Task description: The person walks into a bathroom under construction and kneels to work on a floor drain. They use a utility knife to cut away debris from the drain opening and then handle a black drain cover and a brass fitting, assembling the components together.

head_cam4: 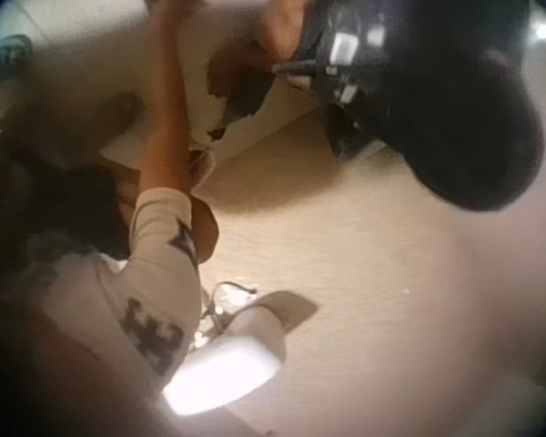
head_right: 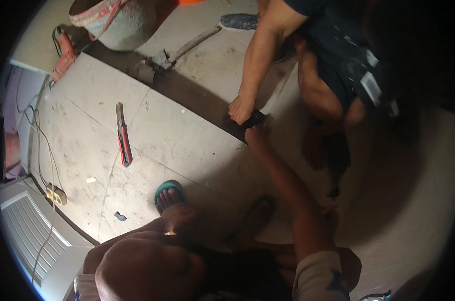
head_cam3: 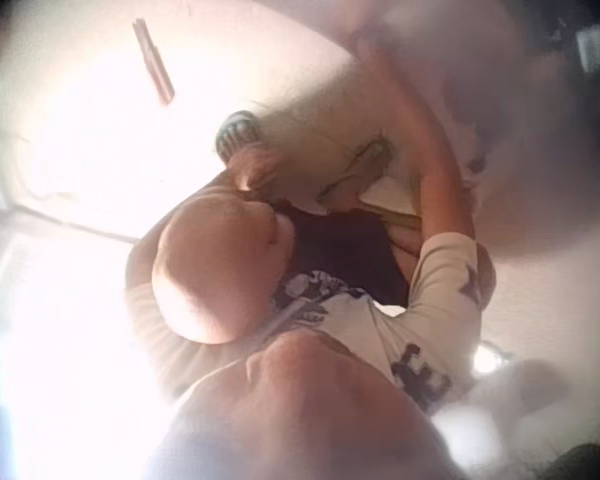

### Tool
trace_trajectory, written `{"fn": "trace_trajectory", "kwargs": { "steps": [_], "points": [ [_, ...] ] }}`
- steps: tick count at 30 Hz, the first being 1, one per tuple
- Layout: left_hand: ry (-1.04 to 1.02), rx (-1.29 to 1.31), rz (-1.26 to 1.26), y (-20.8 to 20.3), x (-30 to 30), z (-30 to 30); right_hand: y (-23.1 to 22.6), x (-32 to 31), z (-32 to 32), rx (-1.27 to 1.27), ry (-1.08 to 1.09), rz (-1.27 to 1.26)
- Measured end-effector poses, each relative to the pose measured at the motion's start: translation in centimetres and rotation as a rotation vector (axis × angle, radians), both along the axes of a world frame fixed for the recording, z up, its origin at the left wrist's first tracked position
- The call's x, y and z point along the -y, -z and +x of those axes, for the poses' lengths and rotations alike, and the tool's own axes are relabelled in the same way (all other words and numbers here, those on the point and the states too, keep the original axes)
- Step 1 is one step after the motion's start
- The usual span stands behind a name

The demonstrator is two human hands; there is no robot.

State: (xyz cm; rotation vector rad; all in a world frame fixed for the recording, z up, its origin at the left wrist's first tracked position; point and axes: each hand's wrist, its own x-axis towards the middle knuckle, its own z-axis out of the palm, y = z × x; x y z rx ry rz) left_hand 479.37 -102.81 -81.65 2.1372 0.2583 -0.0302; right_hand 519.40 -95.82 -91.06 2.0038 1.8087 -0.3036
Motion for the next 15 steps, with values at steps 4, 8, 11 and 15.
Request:
{"fn": "trace_trajectory", "kwargs": {
  "steps": [4,8,11,15],
  "points": [
    [-0.087,0.018,-0.081,0.8,0.2,-0.1,0.9,1.1,1.6,-0.025,-0.123,0.01],
    [-0.047,0.018,-0.106,0.7,-0.5,0.3,1.0,0.4,1.5,-0.045,-0.025,0.057],
    [0.008,-0.021,-0.128,0.7,-0.8,0.4,-0.4,0.4,0.9,-0.017,-0.054,0.04],
    [0.015,0.005,-0.119,0.9,-0.9,0.2,-6.3,3.1,1.8,-0.237,-0.156,-0.034]
  ]
}}
